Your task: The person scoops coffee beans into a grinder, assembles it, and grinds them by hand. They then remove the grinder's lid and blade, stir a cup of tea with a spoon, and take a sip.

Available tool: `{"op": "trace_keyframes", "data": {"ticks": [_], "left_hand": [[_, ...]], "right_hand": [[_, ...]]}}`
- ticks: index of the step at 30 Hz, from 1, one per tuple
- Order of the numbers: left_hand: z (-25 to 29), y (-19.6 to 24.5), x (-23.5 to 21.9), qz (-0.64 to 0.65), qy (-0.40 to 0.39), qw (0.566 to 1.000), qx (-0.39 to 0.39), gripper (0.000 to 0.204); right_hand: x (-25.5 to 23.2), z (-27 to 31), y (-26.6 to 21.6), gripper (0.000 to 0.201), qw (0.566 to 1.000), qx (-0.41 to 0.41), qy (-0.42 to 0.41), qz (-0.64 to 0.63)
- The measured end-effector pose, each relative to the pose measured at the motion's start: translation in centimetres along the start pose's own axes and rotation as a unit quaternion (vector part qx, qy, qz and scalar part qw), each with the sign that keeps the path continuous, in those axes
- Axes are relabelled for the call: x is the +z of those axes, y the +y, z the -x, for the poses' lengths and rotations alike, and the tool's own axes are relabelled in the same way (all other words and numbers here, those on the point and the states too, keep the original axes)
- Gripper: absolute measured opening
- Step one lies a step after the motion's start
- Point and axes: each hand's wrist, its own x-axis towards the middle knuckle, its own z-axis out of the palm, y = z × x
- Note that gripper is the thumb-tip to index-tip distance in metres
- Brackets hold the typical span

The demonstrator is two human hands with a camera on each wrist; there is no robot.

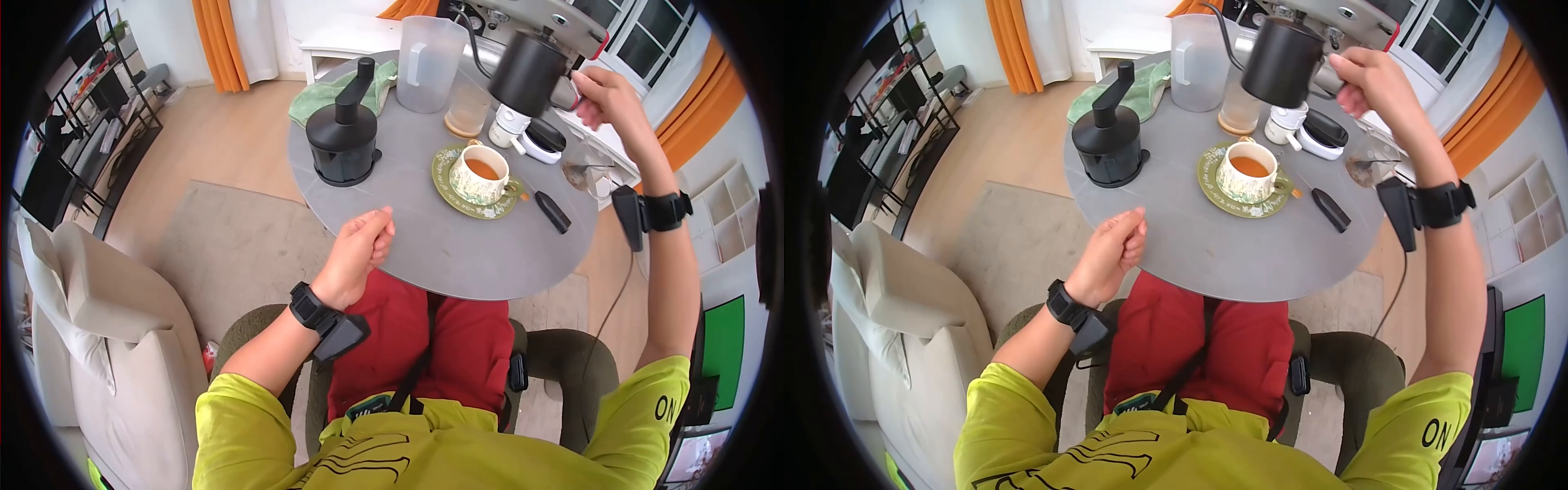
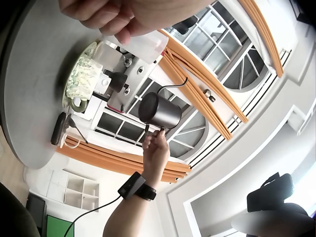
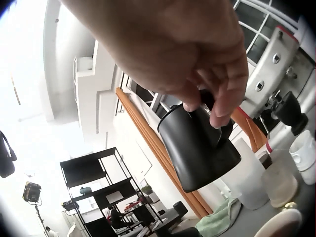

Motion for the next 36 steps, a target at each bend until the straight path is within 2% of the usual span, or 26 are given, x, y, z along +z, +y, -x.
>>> {"op": "trace_keyframes", "data": {"ticks": [8,12,14,18,25,36], "left_hand": [[0.1,1.0,-0.2,0.014,0.008,1.000,0.008,0.029],[0.2,1.0,0.1,0.032,-0.005,0.999,0.008,0.030],[0.2,1.0,0.1,0.038,-0.007,0.999,0.010,0.030],[0.3,1.0,0.3,0.043,-0.019,0.999,0.004,0.029],[0.4,1.0,0.6,0.037,-0.015,0.999,0.001,0.029],[0.6,1.3,0.9,0.035,-0.010,0.999,-0.003,0.029]], "right_hand": [[9.1,-6.4,-0.5,0.033,0.989,0.029,-0.051,-0.134],[13.5,-8.4,1.1,0.031,0.988,0.050,-0.085,-0.116],[14.9,-8.1,1.1,0.030,0.992,0.055,-0.097,-0.064],[17.5,-7.9,2.0,0.029,0.987,0.079,-0.117,-0.078],[20.7,-8.1,3.3,0.029,0.980,0.107,-0.136,-0.102],[22.4,-8.3,4.4,0.028,0.974,0.124,-0.166,-0.092]]}}
